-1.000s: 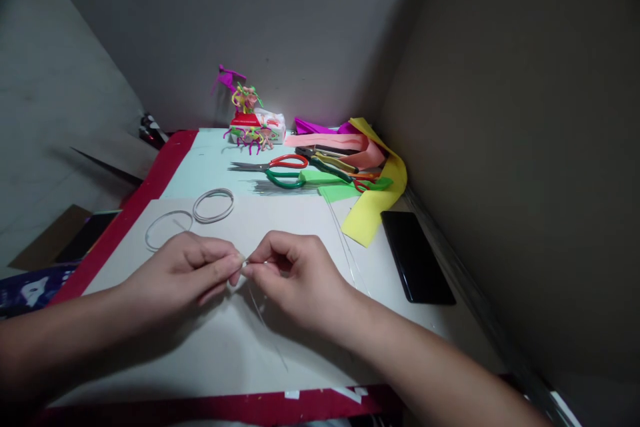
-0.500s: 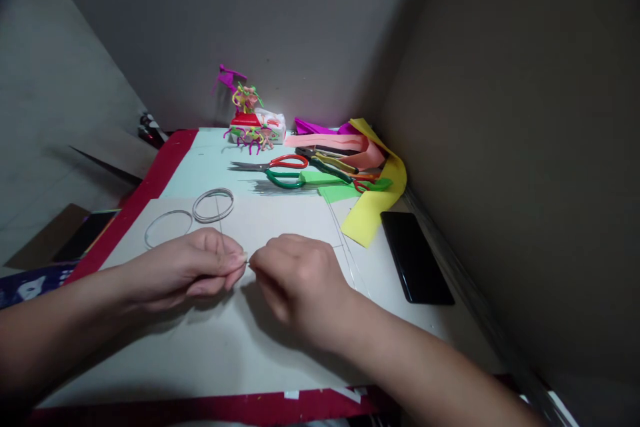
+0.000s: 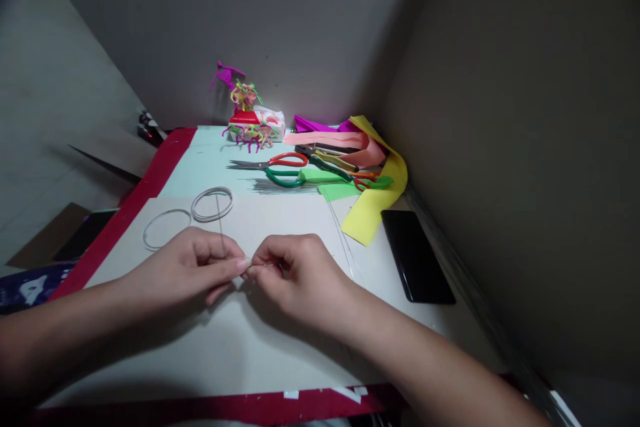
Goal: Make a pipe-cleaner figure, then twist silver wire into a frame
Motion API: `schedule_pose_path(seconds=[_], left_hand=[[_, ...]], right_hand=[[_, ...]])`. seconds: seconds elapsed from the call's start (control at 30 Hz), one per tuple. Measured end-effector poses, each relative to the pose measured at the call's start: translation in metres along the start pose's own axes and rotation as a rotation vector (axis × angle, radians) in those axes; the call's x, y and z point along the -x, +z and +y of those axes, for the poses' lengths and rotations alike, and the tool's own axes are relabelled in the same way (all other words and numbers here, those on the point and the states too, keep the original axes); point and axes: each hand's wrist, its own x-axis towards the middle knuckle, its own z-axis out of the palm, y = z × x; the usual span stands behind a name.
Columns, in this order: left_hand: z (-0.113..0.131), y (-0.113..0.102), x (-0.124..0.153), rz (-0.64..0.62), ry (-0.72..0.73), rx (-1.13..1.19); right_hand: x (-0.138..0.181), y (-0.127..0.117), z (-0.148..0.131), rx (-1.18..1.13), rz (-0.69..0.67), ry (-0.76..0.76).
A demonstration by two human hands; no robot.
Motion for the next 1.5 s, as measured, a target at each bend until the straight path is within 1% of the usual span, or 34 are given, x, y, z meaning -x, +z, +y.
schedule_pose_path(seconds=[0.07,0.13,0.23,0.33,0.43,0.53,0.6,0.67,0.73,0.8,0.87,0.93,1.07,1.13,1.23,1.3,1.37,1.5], left_hand=[[0.001,-0.002,0.001,0.013,0.037,0.022],[0.001,-0.003,0.002,0.031,0.077,0.021],[-0.001,-0.003,0.003,0.043,0.138,-0.044],[-0.001,-0.004,0.005,0.07,0.167,-0.168],[0.002,-0.006,0.008,0.068,0.195,-0.296],[0.004,-0.007,0.012,0.019,0.227,-0.329],[0.005,-0.007,0.014,-0.001,0.23,-0.286],[0.006,-0.007,0.015,0.005,0.202,-0.222],[0.007,-0.007,0.015,0.022,0.161,-0.153],[0.008,-0.008,0.014,0.009,0.122,-0.087],[0.008,-0.009,0.013,-0.013,0.113,-0.048],[0.008,-0.008,0.012,0.011,0.159,-0.068],[0.005,-0.002,0.014,0.192,0.385,-0.267],[0.003,0.002,0.015,0.261,0.473,-0.367],[0.0,0.004,0.017,0.296,0.533,-0.427],[-0.001,0.003,0.017,0.286,0.523,-0.423],[0.0,0.002,0.017,0.256,0.476,-0.401],[0.003,0.001,0.017,0.194,0.366,-0.263]], right_hand=[[0.0,0.0,-0.002,-0.062,0.019,0.048],[-0.001,0.0,-0.004,-0.158,0.016,0.14],[-0.004,0.0,-0.004,-0.355,-0.086,0.269],[-0.006,0.001,0.0,-0.628,-0.19,0.377],[-0.007,0.003,0.004,-0.824,-0.186,0.449],[-0.006,0.004,0.003,-0.887,-0.136,0.447],[-0.005,0.005,0.002,-0.888,-0.097,0.426],[-0.003,0.006,0.002,-0.883,-0.066,0.381],[-0.002,0.008,0.001,-0.875,-0.042,0.312],[-0.001,0.009,0.001,-0.851,-0.009,0.237],[0.0,0.01,0.001,-0.795,0.034,0.181],[0.001,0.01,0.0,-0.72,0.074,0.154],[0.003,0.008,-0.004,-0.599,0.116,0.145],[0.003,0.007,-0.006,-0.573,0.12,0.146],[0.003,0.007,-0.009,-0.557,0.124,0.14],[0.003,0.007,-0.011,-0.535,0.138,0.127],[0.002,0.008,-0.013,-0.513,0.167,0.098],[0.003,0.011,-0.012,-0.434,0.263,-0.021]])
